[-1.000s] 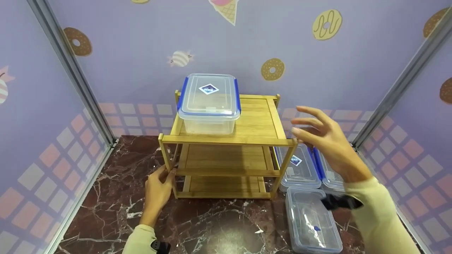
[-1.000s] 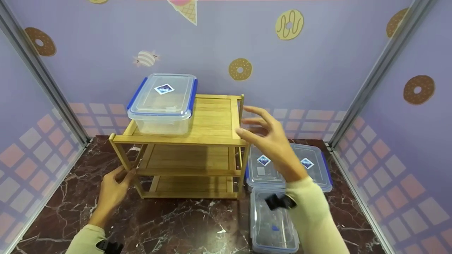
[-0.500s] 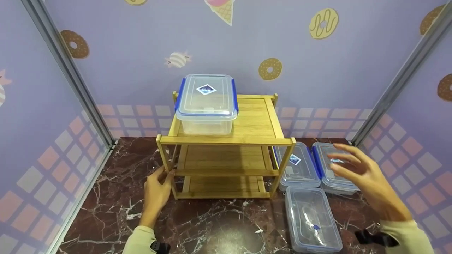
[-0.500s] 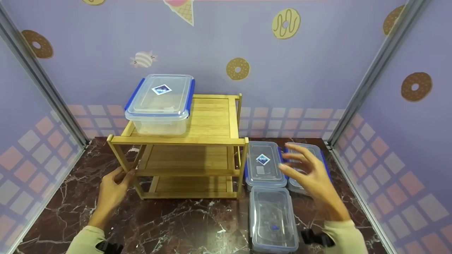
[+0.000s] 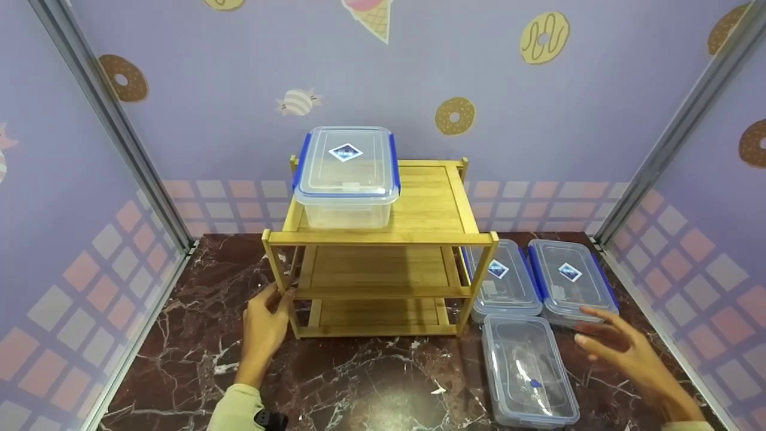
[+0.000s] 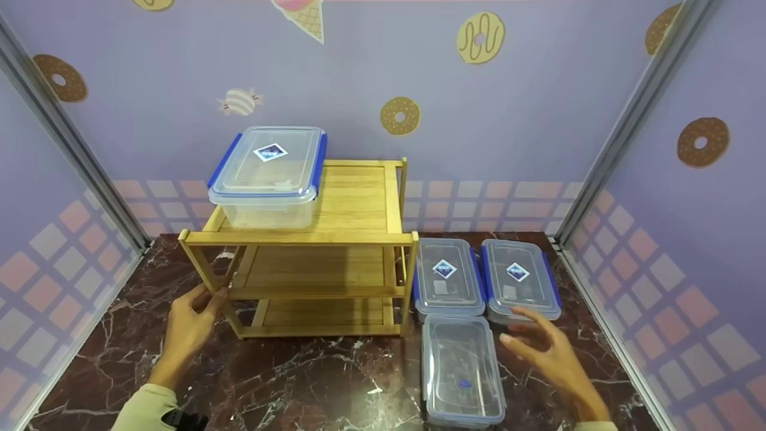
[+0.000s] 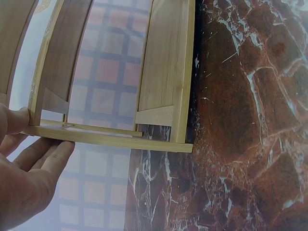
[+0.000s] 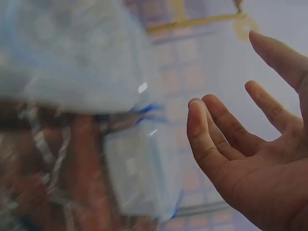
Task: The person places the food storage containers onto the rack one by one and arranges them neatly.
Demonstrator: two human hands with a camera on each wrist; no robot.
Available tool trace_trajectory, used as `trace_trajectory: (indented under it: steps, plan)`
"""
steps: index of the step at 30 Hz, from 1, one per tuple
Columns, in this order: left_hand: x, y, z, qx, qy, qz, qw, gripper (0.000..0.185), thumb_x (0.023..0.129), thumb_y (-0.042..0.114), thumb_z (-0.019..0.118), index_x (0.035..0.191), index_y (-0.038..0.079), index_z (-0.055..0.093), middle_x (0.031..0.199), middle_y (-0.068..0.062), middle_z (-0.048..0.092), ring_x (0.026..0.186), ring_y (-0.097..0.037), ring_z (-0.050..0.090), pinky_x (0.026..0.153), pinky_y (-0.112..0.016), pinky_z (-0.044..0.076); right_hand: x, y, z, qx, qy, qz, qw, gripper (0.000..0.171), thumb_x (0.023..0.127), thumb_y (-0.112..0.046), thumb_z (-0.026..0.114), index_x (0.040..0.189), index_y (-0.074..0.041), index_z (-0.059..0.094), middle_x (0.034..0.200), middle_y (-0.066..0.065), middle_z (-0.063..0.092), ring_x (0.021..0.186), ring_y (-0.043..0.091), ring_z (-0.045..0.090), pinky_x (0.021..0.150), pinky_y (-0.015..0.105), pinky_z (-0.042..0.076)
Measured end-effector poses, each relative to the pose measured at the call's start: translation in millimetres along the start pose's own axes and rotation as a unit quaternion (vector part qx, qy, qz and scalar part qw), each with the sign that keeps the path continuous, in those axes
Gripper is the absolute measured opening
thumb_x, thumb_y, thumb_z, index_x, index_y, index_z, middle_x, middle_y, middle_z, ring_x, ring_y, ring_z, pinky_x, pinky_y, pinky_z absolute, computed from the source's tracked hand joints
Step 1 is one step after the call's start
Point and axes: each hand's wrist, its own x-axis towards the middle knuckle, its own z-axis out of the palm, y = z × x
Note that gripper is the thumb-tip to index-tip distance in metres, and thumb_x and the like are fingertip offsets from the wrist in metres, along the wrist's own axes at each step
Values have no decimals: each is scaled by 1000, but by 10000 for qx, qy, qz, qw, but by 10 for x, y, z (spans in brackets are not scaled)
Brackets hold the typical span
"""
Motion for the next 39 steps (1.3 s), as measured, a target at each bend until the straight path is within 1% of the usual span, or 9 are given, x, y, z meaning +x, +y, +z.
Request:
trace_trajectory:
  steps: [2, 5, 11, 17, 22, 27, 31, 35, 39]
  plan:
    - [2, -6, -3, 8, -5, -22, 10000, 28, 93, 28, 61, 116, 14, 66, 108, -13, 69, 96, -28, 67, 80, -47, 53, -14, 124, 21, 2, 0, 186, 9998, 56, 94, -13, 59, 144, -16, 34, 129, 15, 55, 99, 29, 63, 80, 43, 54]
    - [-1, -16, -10, 0, -20, -63, 10000, 28, 93, 28, 61, 117, 13, 65, 109, -14, 68, 97, -29, 66, 81, -47, 53, -31, 279, 75, -12, -31, 243, 9997, 57, 93, -13, 60, 143, -12, 34, 128, 25, 52, 101, 30, 62, 80, 44, 54]
    - [-8, -5, -8, -46, -22, -63, 10000, 28, 93, 29, 61, 116, 15, 66, 108, -14, 69, 95, -28, 67, 80, -46, 54, -58, 480, 208, 183, -128, 411, 9989, 59, 92, -15, 62, 144, -11, 33, 127, 32, 49, 102, 25, 63, 78, 45, 54]
    - [-2, 8, 6, -38, -26, -58, 10000, 29, 92, 27, 62, 118, 13, 65, 106, -14, 69, 93, -28, 68, 81, -46, 53, -86, 585, 342, 191, -205, 598, 9978, 60, 91, -16, 64, 143, -16, 34, 136, 24, 42, 111, 33, 54, 76, 46, 54]
    - [-8, 1, 8, -178, -190, -51, 9996, 33, 94, 26, 60, 123, 10, 61, 110, -18, 67, 98, -32, 66, 84, -49, 52, -100, 618, 404, 248, -361, 641, 9970, 63, 90, -15, 65, 144, -18, 33, 138, 18, 37, 106, 33, 55, 76, 45, 54]
    - [-10, -18, 8, -180, -242, -11, 9995, 37, 94, 28, 60, 125, 9, 60, 112, -20, 65, 98, -34, 65, 84, -50, 52, -117, 634, 430, 360, -606, 703, 9950, 69, 89, -13, 65, 146, -16, 27, 122, 22, 45, 96, 32, 59, 76, 43, 55]
    - [-1, -23, 4, -194, -182, -2, 9996, 34, 93, 28, 61, 123, 11, 62, 110, -17, 67, 97, -32, 66, 84, -49, 52, -107, 644, 449, 413, -632, 591, 9954, 68, 89, -11, 66, 146, -15, 28, 111, 23, 47, 93, 27, 58, 73, 41, 55]
    - [6, -27, -4, -251, -158, -26, 9996, 32, 93, 26, 61, 121, 11, 63, 108, -17, 68, 96, -31, 66, 85, -48, 51, -89, 650, 457, 495, -695, 552, 9948, 64, 89, -10, 64, 145, -16, 31, 124, 19, 38, 95, 22, 55, 74, 41, 55]
    - [4, -31, -7, -172, -118, -20, 9998, 31, 93, 25, 61, 121, 12, 63, 106, -17, 68, 94, -31, 67, 84, -49, 52, -81, 672, 463, 1029, -900, 742, 9878, 61, 93, -9, 59, 146, -17, 29, 134, 16, 30, 104, 26, 51, 84, 45, 52]
